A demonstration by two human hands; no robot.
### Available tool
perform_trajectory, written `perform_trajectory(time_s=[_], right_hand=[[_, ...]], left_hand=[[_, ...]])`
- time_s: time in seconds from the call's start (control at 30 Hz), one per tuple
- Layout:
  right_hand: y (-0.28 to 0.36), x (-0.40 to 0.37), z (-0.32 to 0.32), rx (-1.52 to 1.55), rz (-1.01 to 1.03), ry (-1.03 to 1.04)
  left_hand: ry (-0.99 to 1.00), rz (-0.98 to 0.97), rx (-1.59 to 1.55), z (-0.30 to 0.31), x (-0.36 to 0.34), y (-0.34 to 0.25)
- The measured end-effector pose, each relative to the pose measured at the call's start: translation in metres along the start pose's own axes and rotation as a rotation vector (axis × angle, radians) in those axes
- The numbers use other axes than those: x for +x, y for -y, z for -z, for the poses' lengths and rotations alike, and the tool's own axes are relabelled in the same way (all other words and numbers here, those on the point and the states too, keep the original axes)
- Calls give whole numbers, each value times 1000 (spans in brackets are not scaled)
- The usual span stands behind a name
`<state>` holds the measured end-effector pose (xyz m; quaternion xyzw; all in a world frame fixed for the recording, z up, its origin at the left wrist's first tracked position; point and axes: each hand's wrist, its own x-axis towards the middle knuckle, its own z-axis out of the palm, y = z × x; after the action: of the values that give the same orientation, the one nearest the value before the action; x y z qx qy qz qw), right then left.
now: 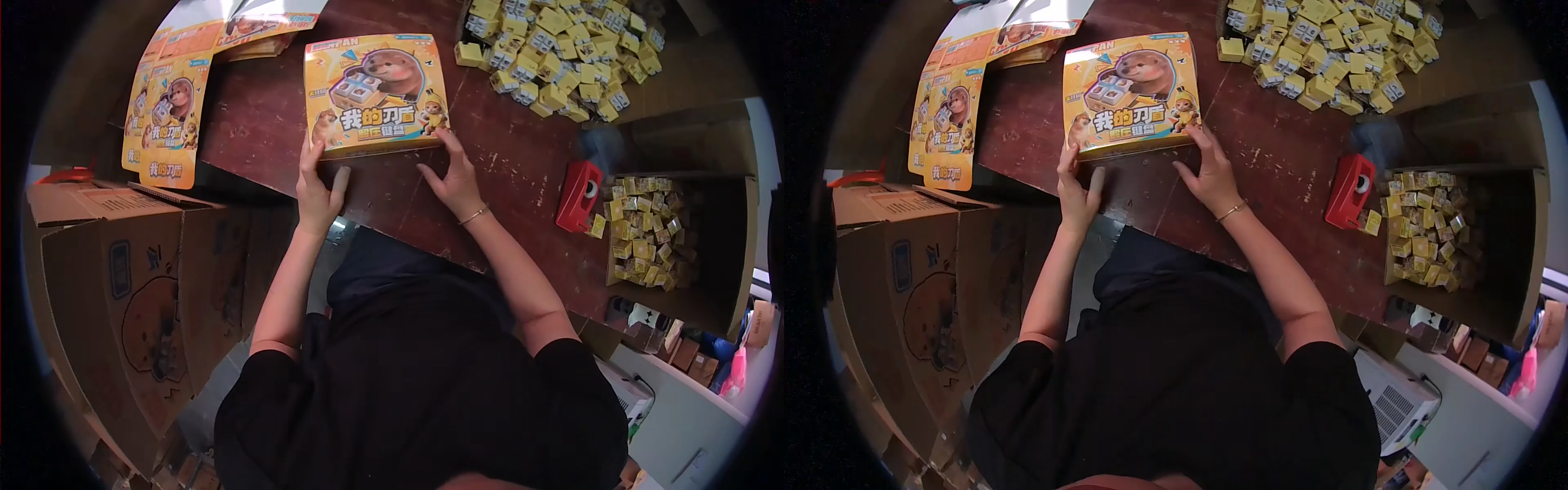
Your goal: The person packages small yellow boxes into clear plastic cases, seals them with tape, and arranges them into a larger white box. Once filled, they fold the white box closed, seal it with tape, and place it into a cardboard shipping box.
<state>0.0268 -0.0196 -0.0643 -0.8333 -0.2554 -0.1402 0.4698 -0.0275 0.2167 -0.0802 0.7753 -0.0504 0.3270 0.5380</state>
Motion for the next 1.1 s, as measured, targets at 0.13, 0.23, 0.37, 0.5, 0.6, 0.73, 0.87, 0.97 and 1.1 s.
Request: perform_trajectory(time_s=[0.13,0.23,0.37,0.5,0.6,0.73,0.87,0.97,1.1], right_hand=[[41,10,18,-155,-67,-49],[101,37,69,-413,-105,5],[106,78,107,-685,-206,-10],[63,76,126,-479,-205,-20],[67,30,168,148,-347,-41],[-1,-81,233,54,-637,-604],[-45,-141,253,33,-914,-627],[-54,-145,242,27,-835,-523],[-61,-138,232,259,-745,-688]], left_hand=[[10,170,29,-3,9,-38],[138,84,449,9,62,-115],[358,145,804,-23,131,-146],[585,85,965,-53,174,-125],[590,166,957,-45,168,-126],[131,-188,288,-75,114,-185],[717,-335,-100,-179,9,-202],[950,-42,-305,-257,-40,-171],[924,33,-361,-313,-71,-150]])
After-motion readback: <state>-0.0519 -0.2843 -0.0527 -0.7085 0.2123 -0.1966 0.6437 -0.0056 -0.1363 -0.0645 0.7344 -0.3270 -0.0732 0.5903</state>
